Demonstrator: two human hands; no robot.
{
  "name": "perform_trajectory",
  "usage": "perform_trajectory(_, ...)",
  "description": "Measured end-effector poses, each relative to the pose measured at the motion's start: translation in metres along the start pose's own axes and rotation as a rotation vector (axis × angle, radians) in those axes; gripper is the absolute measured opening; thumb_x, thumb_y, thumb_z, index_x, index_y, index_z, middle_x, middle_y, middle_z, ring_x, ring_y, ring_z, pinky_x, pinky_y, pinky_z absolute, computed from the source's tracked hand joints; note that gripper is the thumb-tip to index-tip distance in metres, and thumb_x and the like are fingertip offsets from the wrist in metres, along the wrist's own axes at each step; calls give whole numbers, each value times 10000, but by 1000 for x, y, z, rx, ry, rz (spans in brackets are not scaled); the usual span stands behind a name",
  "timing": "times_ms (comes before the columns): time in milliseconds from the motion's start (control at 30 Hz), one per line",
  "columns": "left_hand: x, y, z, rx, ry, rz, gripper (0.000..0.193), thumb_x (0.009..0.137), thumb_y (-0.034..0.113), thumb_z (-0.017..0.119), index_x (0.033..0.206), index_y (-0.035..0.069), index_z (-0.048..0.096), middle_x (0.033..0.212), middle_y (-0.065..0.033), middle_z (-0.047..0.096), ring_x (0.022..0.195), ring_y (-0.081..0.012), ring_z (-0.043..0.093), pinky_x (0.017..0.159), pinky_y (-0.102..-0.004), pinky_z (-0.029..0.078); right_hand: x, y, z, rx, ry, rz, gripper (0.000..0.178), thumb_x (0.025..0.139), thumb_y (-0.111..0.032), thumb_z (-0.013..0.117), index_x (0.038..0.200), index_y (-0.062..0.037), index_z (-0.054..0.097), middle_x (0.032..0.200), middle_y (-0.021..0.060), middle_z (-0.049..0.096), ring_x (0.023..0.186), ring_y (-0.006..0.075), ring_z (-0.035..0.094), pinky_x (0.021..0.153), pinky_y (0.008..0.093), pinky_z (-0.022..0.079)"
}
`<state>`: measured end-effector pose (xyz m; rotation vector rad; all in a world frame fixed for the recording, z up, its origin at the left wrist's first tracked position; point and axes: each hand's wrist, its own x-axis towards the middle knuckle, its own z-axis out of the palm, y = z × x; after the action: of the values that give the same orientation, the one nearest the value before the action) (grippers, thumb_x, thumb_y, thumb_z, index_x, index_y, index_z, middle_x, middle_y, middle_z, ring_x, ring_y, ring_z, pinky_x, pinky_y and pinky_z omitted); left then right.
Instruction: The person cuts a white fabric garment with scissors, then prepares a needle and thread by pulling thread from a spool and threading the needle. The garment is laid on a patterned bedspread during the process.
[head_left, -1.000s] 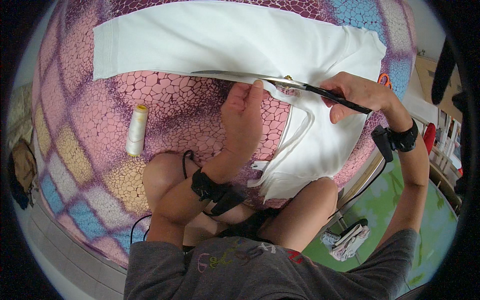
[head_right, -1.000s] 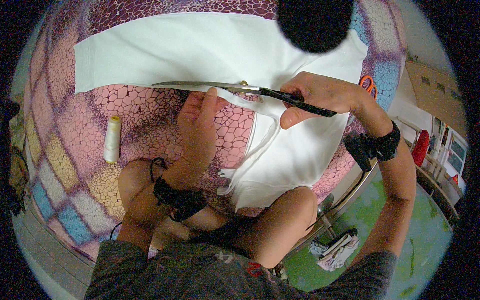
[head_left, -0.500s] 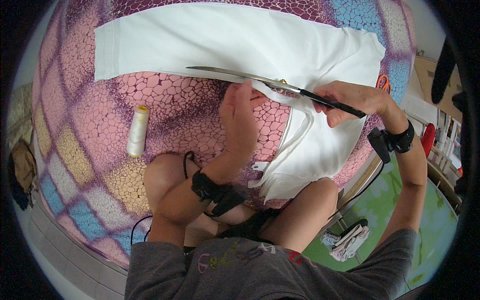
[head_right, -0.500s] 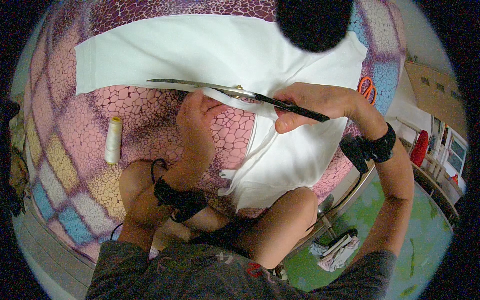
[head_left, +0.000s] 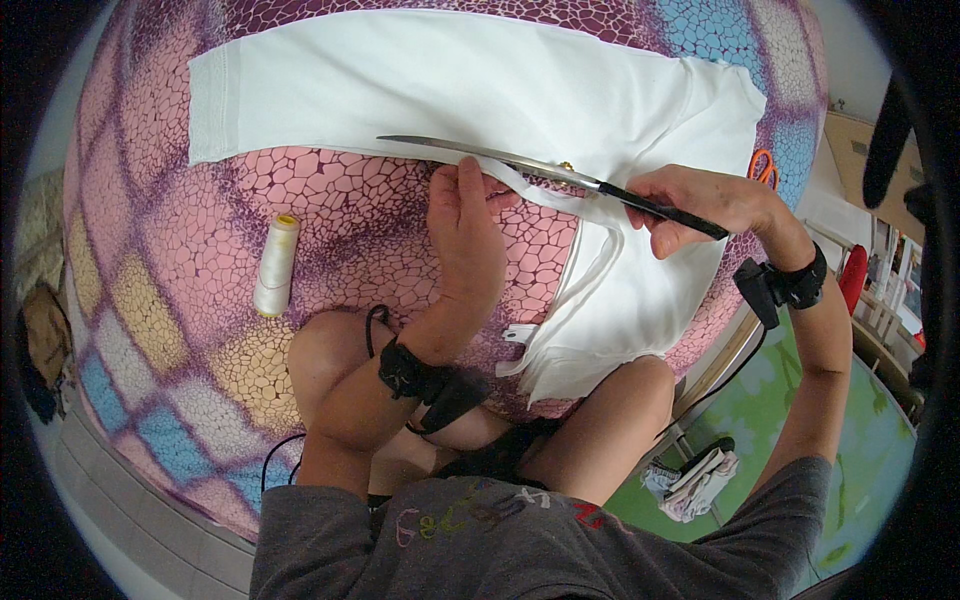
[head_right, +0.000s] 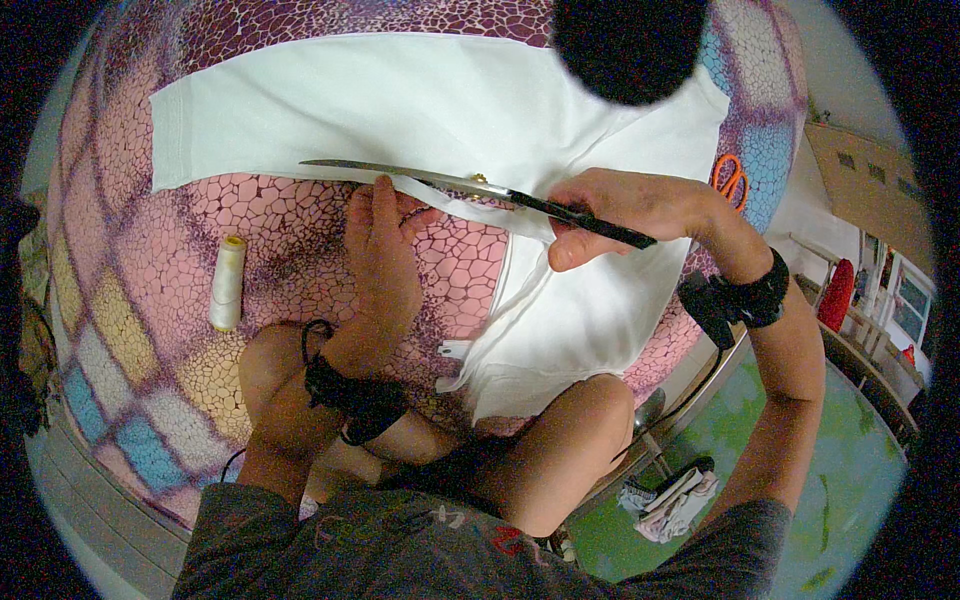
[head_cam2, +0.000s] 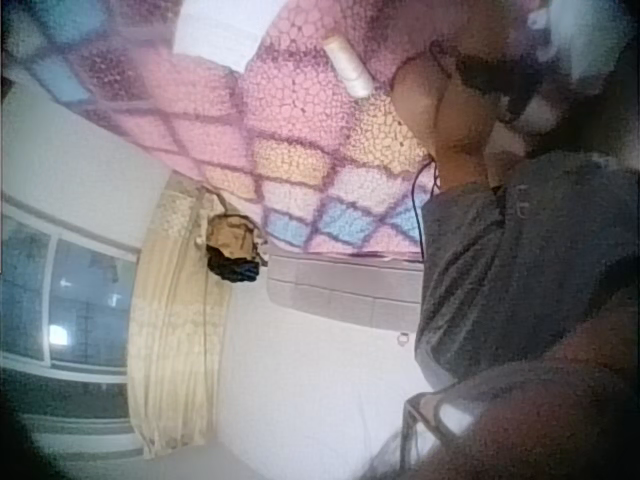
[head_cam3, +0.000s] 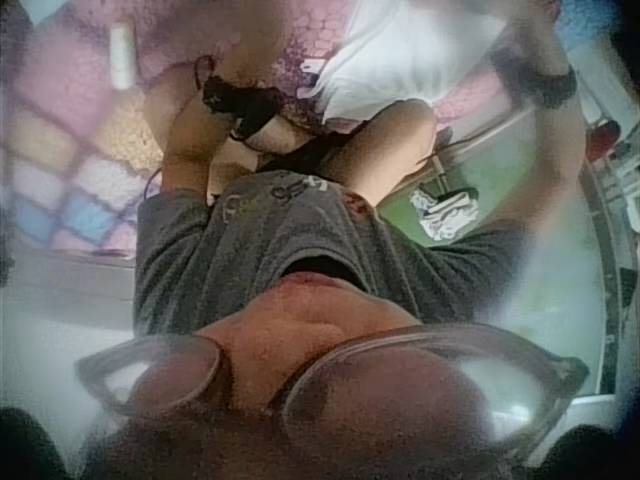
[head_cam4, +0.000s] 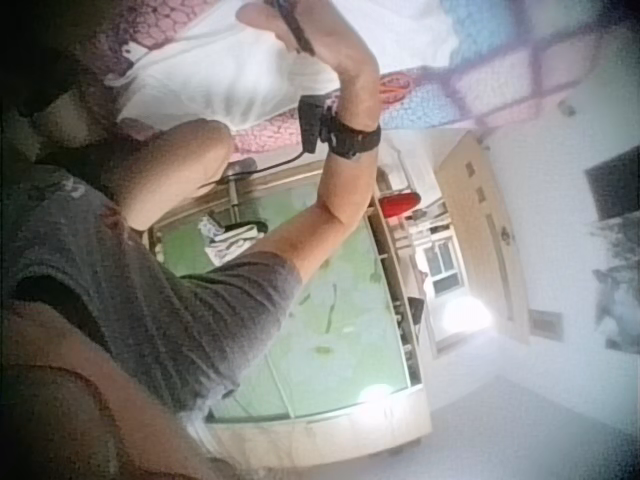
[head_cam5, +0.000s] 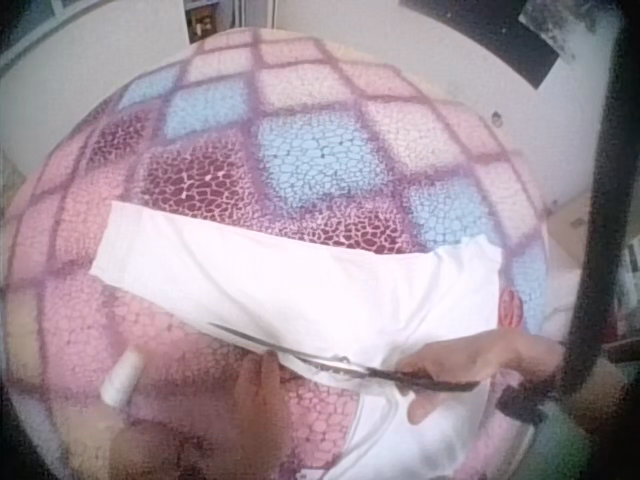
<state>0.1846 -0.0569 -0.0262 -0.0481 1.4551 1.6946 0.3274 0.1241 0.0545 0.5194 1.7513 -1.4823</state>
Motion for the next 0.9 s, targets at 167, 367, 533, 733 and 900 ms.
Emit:
perform_trajectory(167, 1, -2, -1, -30, -2, 9, 234, 946, 234, 443, 984, 7, 479, 840, -80, 561, 755, -157, 575, 675, -290, 535, 2, -4, 0, -12, -11, 0, 795, 602, -772, 598, 837, -20, 492, 689, -7, 454, 641, 102, 428, 553, 259, 383)
perform_trajectory(367, 0, 0, 2, -25, 14, 49, 222, 948, 217, 432, 994, 3, 471, 881, -86, 555, 787, -166, 570, 704, -301, 530, -1, -11, 0, -48, 50, 18, 737, 627, -731, 625, 750, -19, 480, 635, -14, 423, 606, 98, 400, 515, 274, 349)
perform_trajectory(533, -1, 0, 2, -51, 15, 30, 215, 949, 208, 433, 1019, 6, 456, 898, -86, 552, 800, -167, 567, 723, -308, 527, -1, -11, -1, -22, 86, 51, 653, 641, -634, 703, 709, -23, 484, 609, -23, 408, 585, 89, 380, 493, 274, 319)
perform_trajectory(733, -3, 1, 4, -86, -8, 39, 209, 969, 192, 396, 1008, -6, 447, 916, -95, 559, 803, -140, 574, 769, -284, 503, 0, -5, 1, 52, 54, -34, 660, 627, -637, 713, 755, -28, 494, 624, -38, 437, 584, 82, 403, 502, 253, 347)
perform_trajectory(900, -5, 4, 6, -87, -17, 71, 198, 970, 182, 395, 973, -9, 446, 879, -94, 555, 782, -133, 570, 752, -270, 503, 7, -10, -3, -6, 43, -13, 703, 612, -696, 675, 762, -32, 499, 627, -31, 449, 582, 83, 413, 502, 248, 353)
